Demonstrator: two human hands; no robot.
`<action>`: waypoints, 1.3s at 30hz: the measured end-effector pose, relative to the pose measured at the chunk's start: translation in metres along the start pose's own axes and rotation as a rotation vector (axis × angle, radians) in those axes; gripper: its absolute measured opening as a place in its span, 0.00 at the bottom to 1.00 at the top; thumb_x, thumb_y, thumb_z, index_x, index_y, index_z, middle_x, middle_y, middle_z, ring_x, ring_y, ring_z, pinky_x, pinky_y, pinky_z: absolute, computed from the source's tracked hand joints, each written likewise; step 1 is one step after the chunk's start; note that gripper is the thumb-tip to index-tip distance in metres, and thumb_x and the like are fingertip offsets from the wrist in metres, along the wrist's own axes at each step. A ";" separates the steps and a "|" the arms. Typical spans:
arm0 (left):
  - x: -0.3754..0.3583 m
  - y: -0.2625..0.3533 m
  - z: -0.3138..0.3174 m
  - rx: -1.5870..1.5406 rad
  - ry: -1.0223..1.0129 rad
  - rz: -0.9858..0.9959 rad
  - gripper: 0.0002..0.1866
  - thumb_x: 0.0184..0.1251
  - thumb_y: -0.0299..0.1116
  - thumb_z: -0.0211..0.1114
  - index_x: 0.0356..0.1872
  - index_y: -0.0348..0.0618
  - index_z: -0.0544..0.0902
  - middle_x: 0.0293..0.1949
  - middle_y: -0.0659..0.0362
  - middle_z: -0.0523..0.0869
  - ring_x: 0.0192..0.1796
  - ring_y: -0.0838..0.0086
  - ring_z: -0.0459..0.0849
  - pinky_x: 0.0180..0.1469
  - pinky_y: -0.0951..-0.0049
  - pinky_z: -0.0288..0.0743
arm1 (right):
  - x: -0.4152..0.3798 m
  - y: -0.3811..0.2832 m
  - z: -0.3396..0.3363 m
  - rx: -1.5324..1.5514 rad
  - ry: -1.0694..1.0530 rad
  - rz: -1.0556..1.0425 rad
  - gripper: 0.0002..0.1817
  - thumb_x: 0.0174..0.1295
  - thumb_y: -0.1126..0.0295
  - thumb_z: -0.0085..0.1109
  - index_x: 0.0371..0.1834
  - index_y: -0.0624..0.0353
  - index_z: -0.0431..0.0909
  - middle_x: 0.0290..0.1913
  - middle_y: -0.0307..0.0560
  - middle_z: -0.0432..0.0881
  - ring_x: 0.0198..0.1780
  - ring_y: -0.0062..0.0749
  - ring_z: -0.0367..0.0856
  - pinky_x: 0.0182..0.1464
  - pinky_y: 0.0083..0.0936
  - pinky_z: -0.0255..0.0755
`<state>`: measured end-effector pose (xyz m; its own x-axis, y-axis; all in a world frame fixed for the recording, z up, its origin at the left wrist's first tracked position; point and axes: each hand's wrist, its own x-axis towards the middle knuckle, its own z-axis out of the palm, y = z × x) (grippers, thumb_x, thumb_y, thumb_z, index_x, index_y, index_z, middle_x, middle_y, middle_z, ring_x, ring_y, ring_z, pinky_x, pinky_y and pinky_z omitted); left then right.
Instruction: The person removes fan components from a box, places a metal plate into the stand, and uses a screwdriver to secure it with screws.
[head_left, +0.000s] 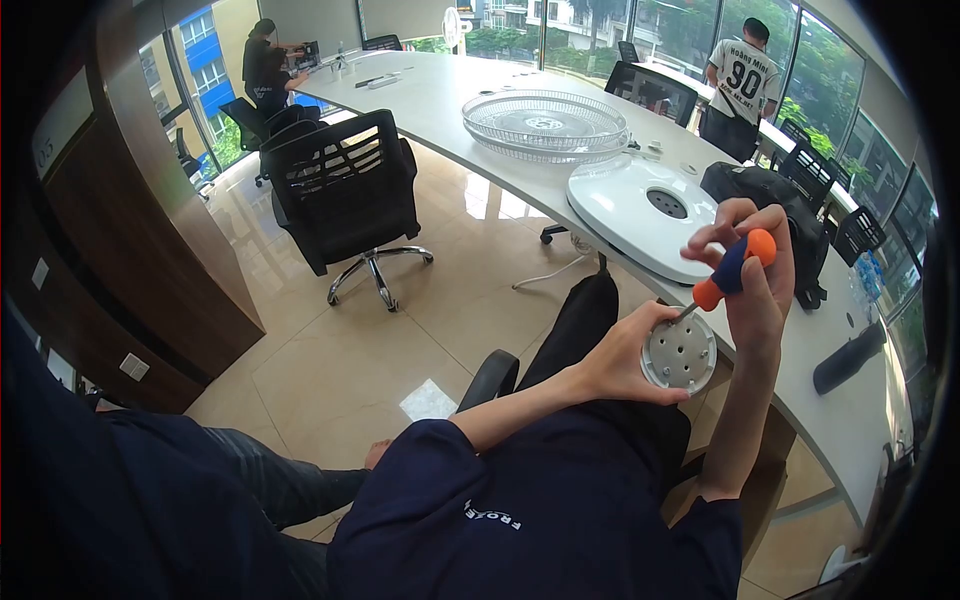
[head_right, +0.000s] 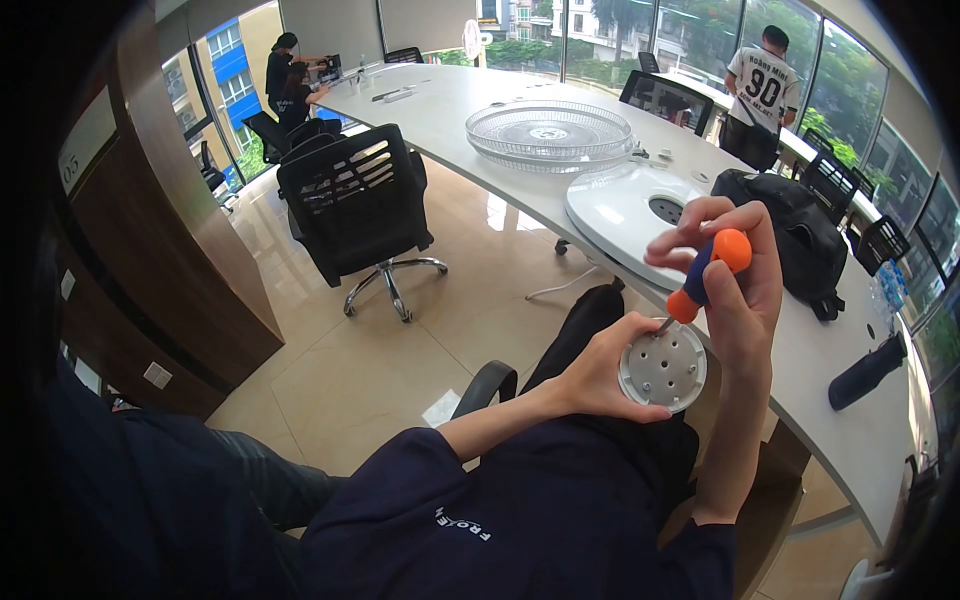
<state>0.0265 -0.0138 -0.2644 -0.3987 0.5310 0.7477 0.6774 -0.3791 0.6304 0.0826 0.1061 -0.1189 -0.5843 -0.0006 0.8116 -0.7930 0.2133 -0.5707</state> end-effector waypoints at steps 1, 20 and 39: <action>0.000 0.000 0.000 -0.001 0.000 0.002 0.49 0.38 0.48 0.87 0.60 0.35 0.70 0.49 0.50 0.79 0.53 0.63 0.82 0.58 0.67 0.75 | -0.003 0.000 -0.010 0.054 -0.084 0.051 0.22 0.74 0.52 0.53 0.52 0.61 0.69 0.47 0.50 0.72 0.39 0.28 0.78 0.41 0.25 0.74; 0.002 -0.003 -0.006 -0.060 -0.122 -0.021 0.48 0.41 0.45 0.87 0.62 0.35 0.69 0.55 0.50 0.79 0.59 0.63 0.81 0.63 0.67 0.73 | -0.004 0.011 -0.012 0.234 -0.117 0.020 0.25 0.70 0.50 0.62 0.54 0.57 0.64 0.38 0.46 0.76 0.27 0.22 0.79 0.27 0.17 0.75; 0.000 -0.002 -0.007 -0.098 -0.116 -0.062 0.47 0.42 0.44 0.86 0.62 0.36 0.70 0.55 0.51 0.79 0.59 0.65 0.80 0.64 0.67 0.72 | -0.012 0.011 -0.008 0.130 -0.091 0.017 0.30 0.71 0.45 0.57 0.57 0.65 0.73 0.46 0.49 0.71 0.38 0.27 0.80 0.38 0.23 0.76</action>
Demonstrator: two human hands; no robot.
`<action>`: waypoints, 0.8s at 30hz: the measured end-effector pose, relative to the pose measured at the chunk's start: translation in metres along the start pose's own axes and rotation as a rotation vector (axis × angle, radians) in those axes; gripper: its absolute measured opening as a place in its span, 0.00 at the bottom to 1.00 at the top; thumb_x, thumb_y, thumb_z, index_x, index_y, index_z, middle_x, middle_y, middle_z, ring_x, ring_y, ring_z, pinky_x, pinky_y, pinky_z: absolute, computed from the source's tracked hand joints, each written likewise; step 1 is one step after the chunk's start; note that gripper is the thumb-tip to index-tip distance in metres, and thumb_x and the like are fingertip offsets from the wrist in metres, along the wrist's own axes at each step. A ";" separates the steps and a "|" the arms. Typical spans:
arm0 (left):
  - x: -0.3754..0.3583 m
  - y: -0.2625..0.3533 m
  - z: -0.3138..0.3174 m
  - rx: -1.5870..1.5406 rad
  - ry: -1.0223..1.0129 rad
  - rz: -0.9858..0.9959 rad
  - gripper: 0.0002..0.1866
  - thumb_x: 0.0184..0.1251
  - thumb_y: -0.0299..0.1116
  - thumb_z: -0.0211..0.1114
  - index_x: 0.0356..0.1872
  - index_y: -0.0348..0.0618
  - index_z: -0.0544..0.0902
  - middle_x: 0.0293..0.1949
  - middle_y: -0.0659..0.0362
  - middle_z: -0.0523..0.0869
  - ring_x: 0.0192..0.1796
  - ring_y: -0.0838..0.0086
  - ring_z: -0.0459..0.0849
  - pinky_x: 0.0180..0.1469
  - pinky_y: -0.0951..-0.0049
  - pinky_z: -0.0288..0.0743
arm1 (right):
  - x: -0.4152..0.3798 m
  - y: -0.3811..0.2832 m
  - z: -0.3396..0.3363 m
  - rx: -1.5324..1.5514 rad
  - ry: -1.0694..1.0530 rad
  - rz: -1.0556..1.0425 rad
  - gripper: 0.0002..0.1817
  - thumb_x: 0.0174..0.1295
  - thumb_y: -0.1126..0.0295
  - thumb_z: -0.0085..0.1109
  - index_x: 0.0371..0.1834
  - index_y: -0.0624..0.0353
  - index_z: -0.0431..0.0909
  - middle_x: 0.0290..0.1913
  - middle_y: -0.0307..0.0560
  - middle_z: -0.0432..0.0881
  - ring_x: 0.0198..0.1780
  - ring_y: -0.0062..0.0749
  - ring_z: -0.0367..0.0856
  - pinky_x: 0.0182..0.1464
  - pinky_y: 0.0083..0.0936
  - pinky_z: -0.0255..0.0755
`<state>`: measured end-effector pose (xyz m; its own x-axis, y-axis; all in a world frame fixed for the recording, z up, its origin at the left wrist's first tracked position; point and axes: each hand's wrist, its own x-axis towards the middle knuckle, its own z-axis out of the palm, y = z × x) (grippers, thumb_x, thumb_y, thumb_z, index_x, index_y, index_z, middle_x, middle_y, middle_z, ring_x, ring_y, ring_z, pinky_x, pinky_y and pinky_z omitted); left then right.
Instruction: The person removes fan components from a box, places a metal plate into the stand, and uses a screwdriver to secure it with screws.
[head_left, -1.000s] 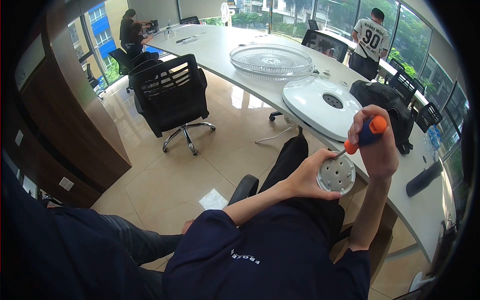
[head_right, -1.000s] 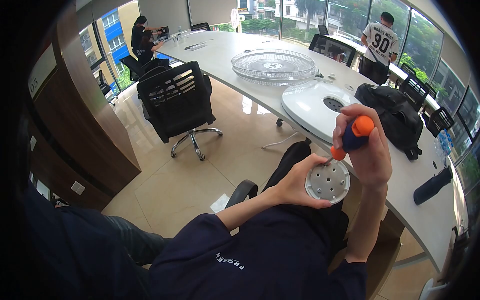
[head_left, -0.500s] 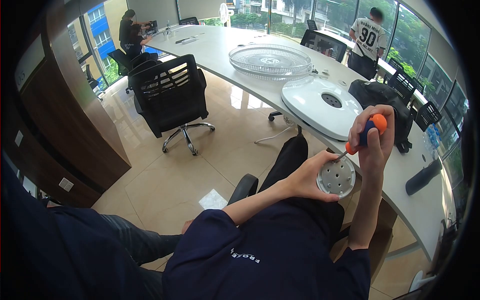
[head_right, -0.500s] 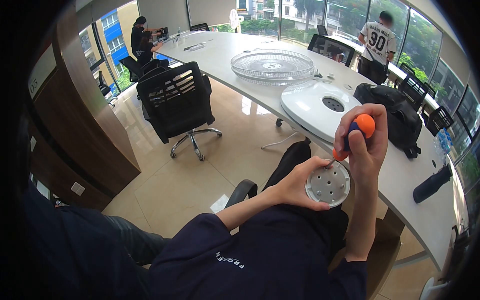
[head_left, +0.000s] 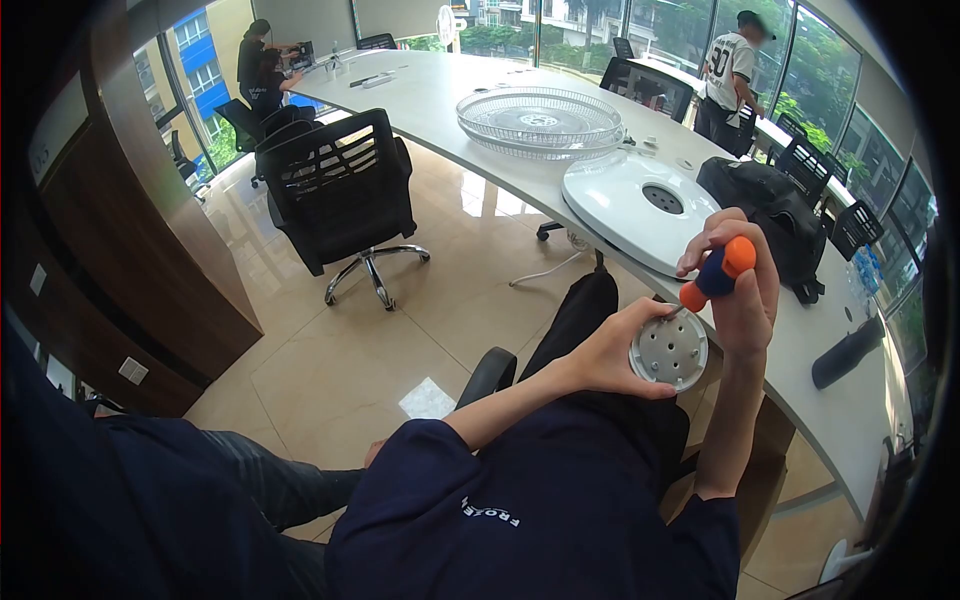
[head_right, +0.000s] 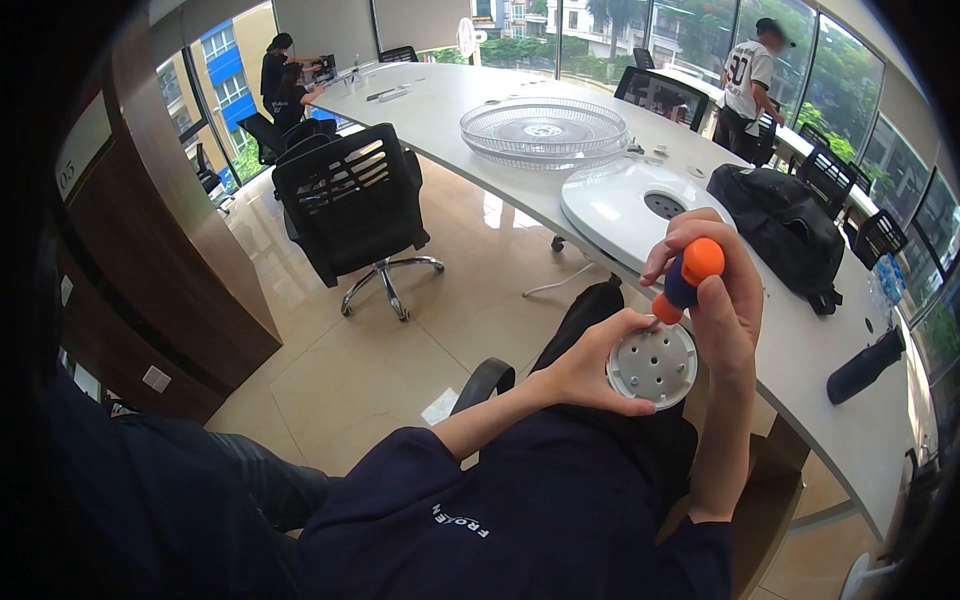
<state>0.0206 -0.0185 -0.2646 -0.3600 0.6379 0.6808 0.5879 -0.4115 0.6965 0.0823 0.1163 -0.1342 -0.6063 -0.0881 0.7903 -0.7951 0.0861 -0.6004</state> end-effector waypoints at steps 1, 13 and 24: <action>0.001 0.000 0.000 0.000 0.000 0.000 0.47 0.42 0.44 0.86 0.62 0.36 0.70 0.55 0.51 0.79 0.59 0.65 0.80 0.64 0.67 0.72 | 0.002 -0.002 0.002 -0.047 0.004 -0.017 0.29 0.71 0.46 0.57 0.56 0.65 0.74 0.48 0.49 0.71 0.41 0.30 0.82 0.41 0.27 0.80; 0.000 0.001 -0.001 -0.002 -0.010 -0.018 0.47 0.42 0.44 0.86 0.63 0.37 0.70 0.56 0.51 0.80 0.61 0.65 0.80 0.65 0.66 0.72 | 0.001 -0.007 0.004 -0.252 0.103 -0.064 0.24 0.71 0.54 0.60 0.55 0.65 0.75 0.50 0.51 0.72 0.47 0.35 0.86 0.47 0.31 0.83; 0.000 0.002 -0.002 0.038 0.005 0.016 0.47 0.43 0.46 0.85 0.63 0.38 0.70 0.54 0.51 0.79 0.58 0.64 0.81 0.62 0.67 0.73 | -0.019 -0.022 0.008 -0.088 0.002 0.079 0.24 0.72 0.56 0.59 0.59 0.62 0.68 0.39 0.45 0.76 0.35 0.22 0.76 0.36 0.18 0.69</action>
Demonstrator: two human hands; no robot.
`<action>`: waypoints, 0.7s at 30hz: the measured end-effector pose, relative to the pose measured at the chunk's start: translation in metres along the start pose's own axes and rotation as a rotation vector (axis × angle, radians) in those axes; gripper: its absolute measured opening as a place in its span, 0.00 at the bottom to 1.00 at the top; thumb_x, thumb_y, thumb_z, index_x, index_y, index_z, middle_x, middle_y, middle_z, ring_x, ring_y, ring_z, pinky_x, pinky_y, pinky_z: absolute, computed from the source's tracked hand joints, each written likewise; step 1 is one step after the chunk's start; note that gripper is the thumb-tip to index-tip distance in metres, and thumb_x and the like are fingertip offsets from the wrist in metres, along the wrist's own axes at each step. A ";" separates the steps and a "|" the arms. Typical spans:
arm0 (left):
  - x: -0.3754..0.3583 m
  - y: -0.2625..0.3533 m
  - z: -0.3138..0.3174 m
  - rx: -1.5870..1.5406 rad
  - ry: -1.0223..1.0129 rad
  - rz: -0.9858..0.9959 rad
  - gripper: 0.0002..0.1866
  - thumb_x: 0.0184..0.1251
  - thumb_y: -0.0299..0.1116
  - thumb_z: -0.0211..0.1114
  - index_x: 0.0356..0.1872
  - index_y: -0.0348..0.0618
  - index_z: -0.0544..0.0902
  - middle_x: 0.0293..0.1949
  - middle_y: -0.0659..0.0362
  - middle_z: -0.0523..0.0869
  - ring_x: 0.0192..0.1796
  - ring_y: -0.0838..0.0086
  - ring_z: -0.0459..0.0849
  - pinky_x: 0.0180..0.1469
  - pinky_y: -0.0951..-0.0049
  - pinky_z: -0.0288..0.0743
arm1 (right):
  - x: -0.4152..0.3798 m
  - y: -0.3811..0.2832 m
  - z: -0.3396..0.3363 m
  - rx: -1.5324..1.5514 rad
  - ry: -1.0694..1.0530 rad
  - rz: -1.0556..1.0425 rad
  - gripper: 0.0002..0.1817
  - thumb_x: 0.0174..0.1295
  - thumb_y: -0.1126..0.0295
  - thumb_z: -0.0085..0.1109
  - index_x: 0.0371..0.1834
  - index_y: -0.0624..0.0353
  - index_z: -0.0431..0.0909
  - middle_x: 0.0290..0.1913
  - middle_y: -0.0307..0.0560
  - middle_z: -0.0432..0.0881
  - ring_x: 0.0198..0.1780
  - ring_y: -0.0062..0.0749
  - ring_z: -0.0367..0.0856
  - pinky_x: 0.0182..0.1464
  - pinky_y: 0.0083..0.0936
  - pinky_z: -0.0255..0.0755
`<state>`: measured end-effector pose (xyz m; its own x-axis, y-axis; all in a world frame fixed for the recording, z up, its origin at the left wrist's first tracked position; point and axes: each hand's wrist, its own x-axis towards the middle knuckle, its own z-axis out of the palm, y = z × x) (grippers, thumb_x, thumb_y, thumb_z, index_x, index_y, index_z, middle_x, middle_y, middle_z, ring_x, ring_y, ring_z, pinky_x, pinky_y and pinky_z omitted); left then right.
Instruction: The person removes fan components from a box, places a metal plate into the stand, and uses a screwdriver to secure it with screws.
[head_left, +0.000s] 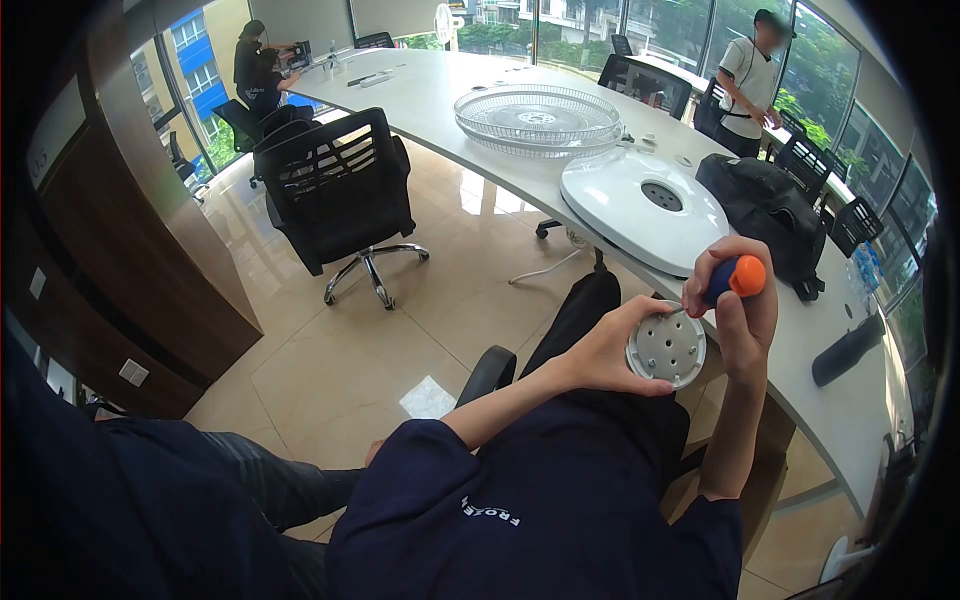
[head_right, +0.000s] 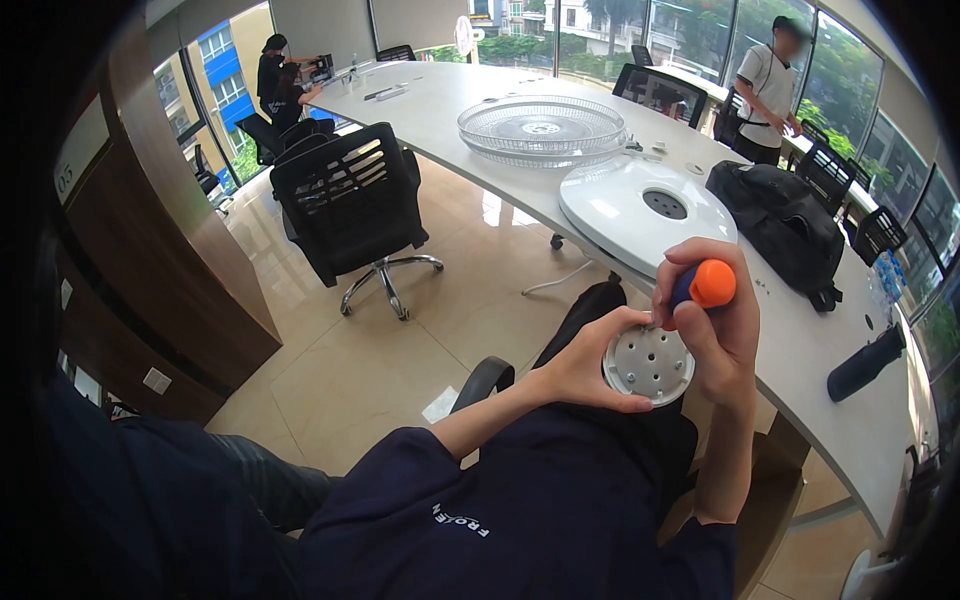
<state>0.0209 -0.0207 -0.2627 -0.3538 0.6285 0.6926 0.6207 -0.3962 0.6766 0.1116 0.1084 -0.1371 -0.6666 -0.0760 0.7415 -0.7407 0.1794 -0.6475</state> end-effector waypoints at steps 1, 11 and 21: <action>0.000 0.000 0.000 -0.002 0.000 -0.002 0.47 0.43 0.46 0.85 0.63 0.38 0.70 0.54 0.51 0.79 0.58 0.64 0.81 0.62 0.67 0.73 | 0.001 0.000 0.000 -0.018 0.007 0.011 0.23 0.72 0.56 0.60 0.58 0.63 0.69 0.39 0.46 0.77 0.36 0.23 0.77 0.37 0.19 0.70; -0.002 -0.004 0.004 -0.016 -0.001 -0.022 0.47 0.43 0.46 0.85 0.63 0.39 0.69 0.55 0.50 0.79 0.59 0.63 0.81 0.63 0.66 0.72 | 0.006 0.005 0.002 -0.151 0.231 0.026 0.19 0.71 0.60 0.63 0.52 0.65 0.73 0.39 0.46 0.80 0.42 0.28 0.82 0.47 0.27 0.77; 0.000 -0.002 -0.003 0.007 0.019 -0.022 0.47 0.43 0.47 0.85 0.63 0.38 0.70 0.55 0.49 0.80 0.59 0.62 0.81 0.63 0.66 0.72 | -0.002 -0.004 -0.013 -0.085 0.120 -0.060 0.20 0.75 0.58 0.55 0.56 0.63 0.67 0.41 0.49 0.77 0.43 0.31 0.80 0.47 0.31 0.76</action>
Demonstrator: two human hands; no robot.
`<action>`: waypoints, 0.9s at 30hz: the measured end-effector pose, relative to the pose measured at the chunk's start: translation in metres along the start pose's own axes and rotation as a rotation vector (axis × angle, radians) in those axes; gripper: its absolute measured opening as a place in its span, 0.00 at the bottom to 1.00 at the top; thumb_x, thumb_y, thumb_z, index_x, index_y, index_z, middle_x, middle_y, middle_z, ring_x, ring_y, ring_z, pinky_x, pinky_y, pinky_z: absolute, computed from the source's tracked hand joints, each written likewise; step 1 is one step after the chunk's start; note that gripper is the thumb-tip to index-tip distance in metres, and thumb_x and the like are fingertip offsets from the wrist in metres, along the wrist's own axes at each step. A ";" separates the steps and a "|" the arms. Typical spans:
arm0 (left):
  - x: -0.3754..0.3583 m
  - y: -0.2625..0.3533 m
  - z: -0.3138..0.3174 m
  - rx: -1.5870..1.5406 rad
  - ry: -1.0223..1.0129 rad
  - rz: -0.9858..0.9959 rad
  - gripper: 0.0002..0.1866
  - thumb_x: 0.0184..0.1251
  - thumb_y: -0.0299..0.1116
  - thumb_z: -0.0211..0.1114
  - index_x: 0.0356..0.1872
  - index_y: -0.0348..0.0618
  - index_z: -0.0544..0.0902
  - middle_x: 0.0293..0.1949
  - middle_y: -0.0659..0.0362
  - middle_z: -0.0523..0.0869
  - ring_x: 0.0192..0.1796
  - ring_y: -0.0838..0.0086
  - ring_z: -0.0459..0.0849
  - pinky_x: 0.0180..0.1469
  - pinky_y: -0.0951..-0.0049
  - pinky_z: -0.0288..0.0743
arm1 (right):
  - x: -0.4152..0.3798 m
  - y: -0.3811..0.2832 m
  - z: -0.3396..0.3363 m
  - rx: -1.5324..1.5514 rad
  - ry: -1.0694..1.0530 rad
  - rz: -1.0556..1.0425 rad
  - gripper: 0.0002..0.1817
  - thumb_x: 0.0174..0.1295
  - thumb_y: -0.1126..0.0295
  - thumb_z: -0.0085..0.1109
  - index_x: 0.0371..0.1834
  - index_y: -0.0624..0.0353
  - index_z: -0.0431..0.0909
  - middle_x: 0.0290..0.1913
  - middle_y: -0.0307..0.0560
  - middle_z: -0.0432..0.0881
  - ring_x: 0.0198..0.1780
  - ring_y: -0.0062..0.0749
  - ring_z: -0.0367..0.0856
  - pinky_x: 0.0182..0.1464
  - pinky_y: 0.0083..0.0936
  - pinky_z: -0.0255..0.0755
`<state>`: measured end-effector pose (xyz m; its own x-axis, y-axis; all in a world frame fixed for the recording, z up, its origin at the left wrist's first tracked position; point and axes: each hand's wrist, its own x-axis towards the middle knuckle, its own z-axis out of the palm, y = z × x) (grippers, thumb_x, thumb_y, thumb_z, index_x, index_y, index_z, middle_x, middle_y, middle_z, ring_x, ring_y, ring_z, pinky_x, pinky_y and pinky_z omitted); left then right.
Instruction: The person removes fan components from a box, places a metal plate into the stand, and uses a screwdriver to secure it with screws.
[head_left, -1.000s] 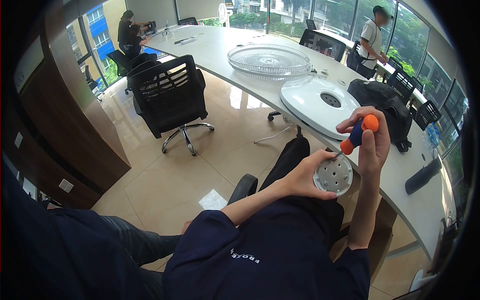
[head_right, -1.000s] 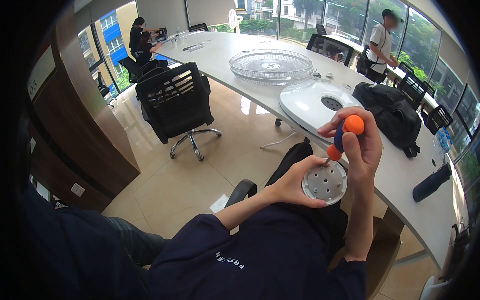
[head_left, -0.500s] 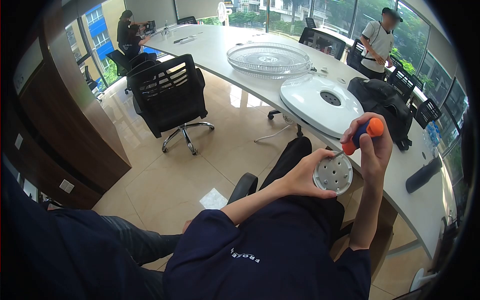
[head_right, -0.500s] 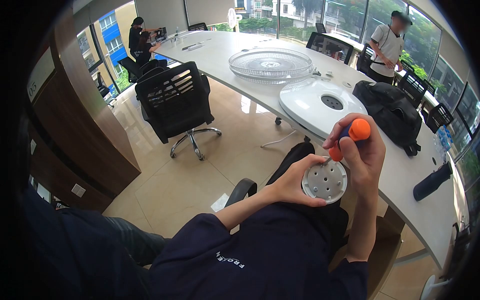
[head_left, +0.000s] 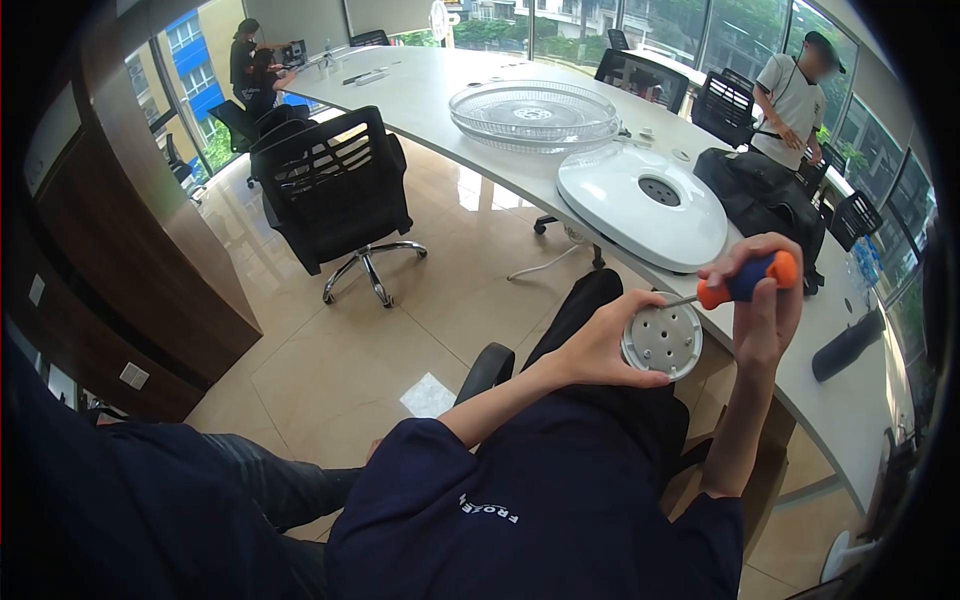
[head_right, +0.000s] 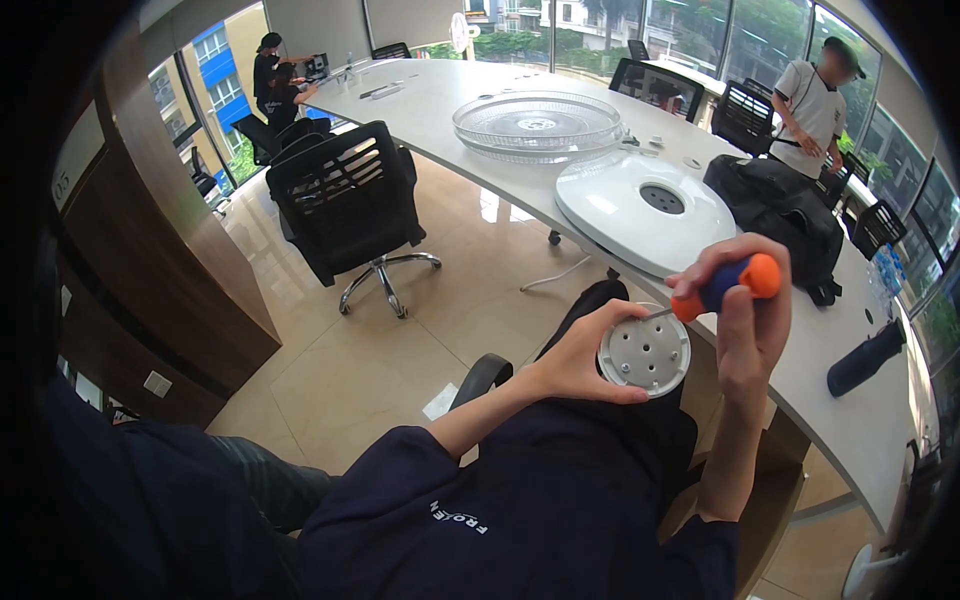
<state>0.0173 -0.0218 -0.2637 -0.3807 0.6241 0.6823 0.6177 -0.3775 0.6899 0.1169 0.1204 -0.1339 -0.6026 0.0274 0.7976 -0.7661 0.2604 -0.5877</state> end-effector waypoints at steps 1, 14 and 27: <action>0.001 0.001 0.000 0.023 0.008 0.009 0.46 0.43 0.46 0.85 0.63 0.37 0.71 0.55 0.49 0.80 0.59 0.62 0.81 0.63 0.66 0.72 | 0.001 -0.001 -0.008 0.082 0.038 -0.063 0.20 0.76 0.57 0.53 0.56 0.63 0.66 0.41 0.48 0.76 0.40 0.30 0.79 0.45 0.30 0.75; 0.005 0.014 0.004 0.175 -0.011 0.077 0.44 0.43 0.45 0.83 0.60 0.35 0.72 0.60 0.43 0.73 0.63 0.50 0.76 0.63 0.60 0.72 | -0.021 -0.011 -0.036 0.321 0.162 0.014 0.19 0.79 0.58 0.47 0.57 0.64 0.66 0.37 0.48 0.73 0.27 0.23 0.72 0.29 0.21 0.66; 0.005 0.025 0.003 0.366 -0.063 0.126 0.28 0.43 0.39 0.77 0.53 0.56 0.90 0.67 0.46 0.68 0.68 0.50 0.69 0.69 0.54 0.67 | -0.020 0.004 -0.040 0.287 0.214 -0.039 0.17 0.78 0.59 0.47 0.57 0.64 0.67 0.36 0.48 0.74 0.28 0.23 0.72 0.30 0.21 0.67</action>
<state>0.0333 -0.0261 -0.2438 -0.2506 0.6335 0.7320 0.8656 -0.1920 0.4625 0.1347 0.1595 -0.1469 -0.5342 0.2323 0.8128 -0.8377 -0.0160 -0.5459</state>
